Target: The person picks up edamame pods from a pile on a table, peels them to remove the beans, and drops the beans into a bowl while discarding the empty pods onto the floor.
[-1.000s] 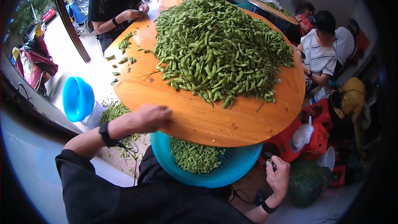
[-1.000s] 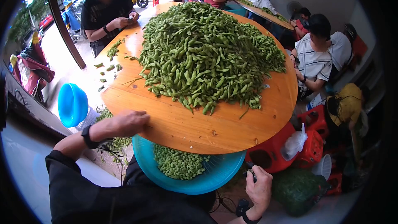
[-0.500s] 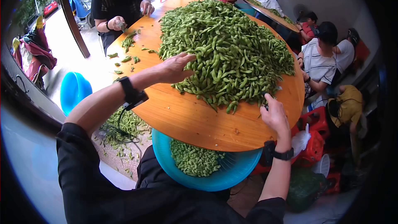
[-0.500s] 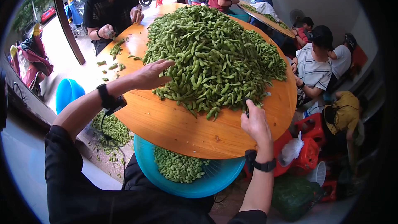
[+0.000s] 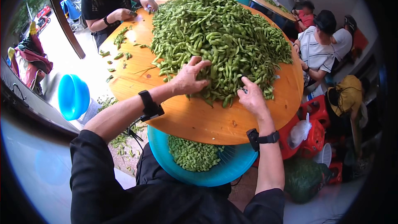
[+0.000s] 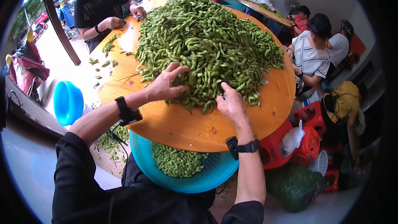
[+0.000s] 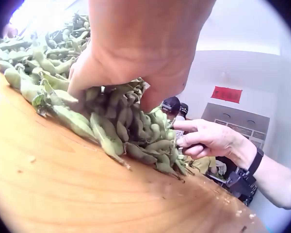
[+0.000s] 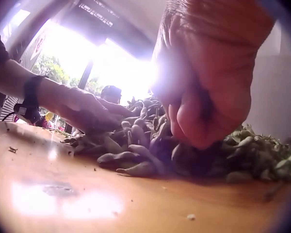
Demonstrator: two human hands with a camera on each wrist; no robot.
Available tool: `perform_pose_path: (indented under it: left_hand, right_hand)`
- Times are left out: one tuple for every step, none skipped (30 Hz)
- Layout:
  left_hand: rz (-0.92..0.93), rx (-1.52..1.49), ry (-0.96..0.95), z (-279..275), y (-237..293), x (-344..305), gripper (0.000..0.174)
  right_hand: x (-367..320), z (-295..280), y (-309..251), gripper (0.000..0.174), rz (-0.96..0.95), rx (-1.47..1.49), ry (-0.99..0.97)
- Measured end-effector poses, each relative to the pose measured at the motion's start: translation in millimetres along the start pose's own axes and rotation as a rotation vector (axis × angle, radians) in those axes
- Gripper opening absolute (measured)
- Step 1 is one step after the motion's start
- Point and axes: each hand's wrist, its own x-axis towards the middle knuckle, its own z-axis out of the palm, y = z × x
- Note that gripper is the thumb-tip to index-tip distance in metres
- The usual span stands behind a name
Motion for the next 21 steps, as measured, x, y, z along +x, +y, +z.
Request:
perform_pose_path:
  left_hand:
    - [0.019,0.017,-0.031,-3.9,10.6,-8.0,0.07]
    - [-0.015,-0.114,-0.086,-7.7,22.4,-13.6,0.07]
    - [-0.009,-0.12,-0.112,-8.2,27.4,-17.0,0.07]
    - [-0.002,-0.128,-0.139,-7.2,31.6,-20.6,0.07]
    - [-0.01,-0.113,-0.126,-4.9,36.2,-24.8,0.071]
    - [-0.012,-0.115,-0.13,-4.2,38.1,-27.8,0.071]
    - [-0.003,-0.138,-0.142,-3.5,39.3,-30.6,0.072]
    - [0.006,-0.161,-0.154,-3.7,41.1,-33.4,0.072]
    - [0.015,-0.166,-0.177,-5.4,45.3,-37.4,0.073]
    - [0.014,-0.168,-0.18,-6.5,47.9,-41.4,0.073]
    - [0.038,-0.161,-0.203,-7.4,49.9,-45.5,0.073]
    - [0.063,-0.153,-0.226,-8.2,51.9,-49.7,0.073]
    - [0.07,-0.167,-0.242,-9.7,55.0,-53.4,0.073]
    - [0.067,-0.167,-0.242,-14.2,57.3,-55.0,0.073]
    - [0.057,-0.164,-0.317,-20.8,61.1,-56.8,0.074]
    - [0.048,-0.162,-0.392,-25.0,61.8,-59.3,0.074]
    - [0.132,-0.05,-0.28,-19.9,53.3,-66.4,0.072]
    - [0.13,-0.05,-0.283,-24.6,54.2,-69.0,0.072]
    - [0.153,0.169,-0.233,-30.7,56.5,-71.0,0.068]
    - [0.176,0.388,-0.182,-37.2,61.5,-72.0,0.064]
    - [0.184,0.527,-0.143,-43.4,71.4,-75.3,0.056]
  right_hand:
    - [-2.4,11.9,7.5,0.041,-0.171,-0.003,0.088]
    - [-3.9,21.7,12.3,0.037,-0.346,-0.002,0.177]
    - [-8.5,21.7,1.9,0.028,-0.298,0.073,0.097]
    - [-11.5,21.3,-3.8,0.028,-0.301,0.077,0.096]
    - [-14.7,21.0,-7.0,0.024,-0.282,0.06,0.07]
    - [-17.8,21.8,-7.8,0.02,-0.26,0.042,0.043]
    - [-20.8,23.4,-7.1,0.014,-0.3,0.05,0.07]
    - [-25.1,22.0,-8.4,0.014,-0.296,0.05,0.068]
    - [-31.0,19.1,-11.3,0.015,-0.24,0.076,-0.011]
    - [-36.0,17.7,-12.5,0.017,-0.185,0.104,-0.088]
    - [-41.9,19.3,-10.4,0.011,-0.23,0.119,-0.06]
    - [-48.3,18.7,-10.5,0.011,-0.229,0.119,-0.062]
    - [-55.3,15.9,-12.8,0.011,-0.197,0.106,-0.081]
    - [-61.8,13.1,-15.0,0.011,-0.166,0.093,-0.1]
    - [-67.6,10.2,-14.9,0.015,-0.131,0.098,-0.14]
    - [-72.7,6.6,-14.9,0.015,-0.13,0.1,-0.143]
    - [-77.6,2.9,-14.5,0.018,-0.129,0.05,-0.1]
    - [-81.7,0.5,-11.6,0.021,-0.128,-0.002,-0.055]
    - [-85.4,-0.4,-4.4,0.024,-0.169,0.016,0.023]
    - [-89.5,-3.6,1.1,0.024,-0.169,0.018,0.023]
    - [-94.3,-7.5,5.4,0.023,-0.17,0.006,0.068]
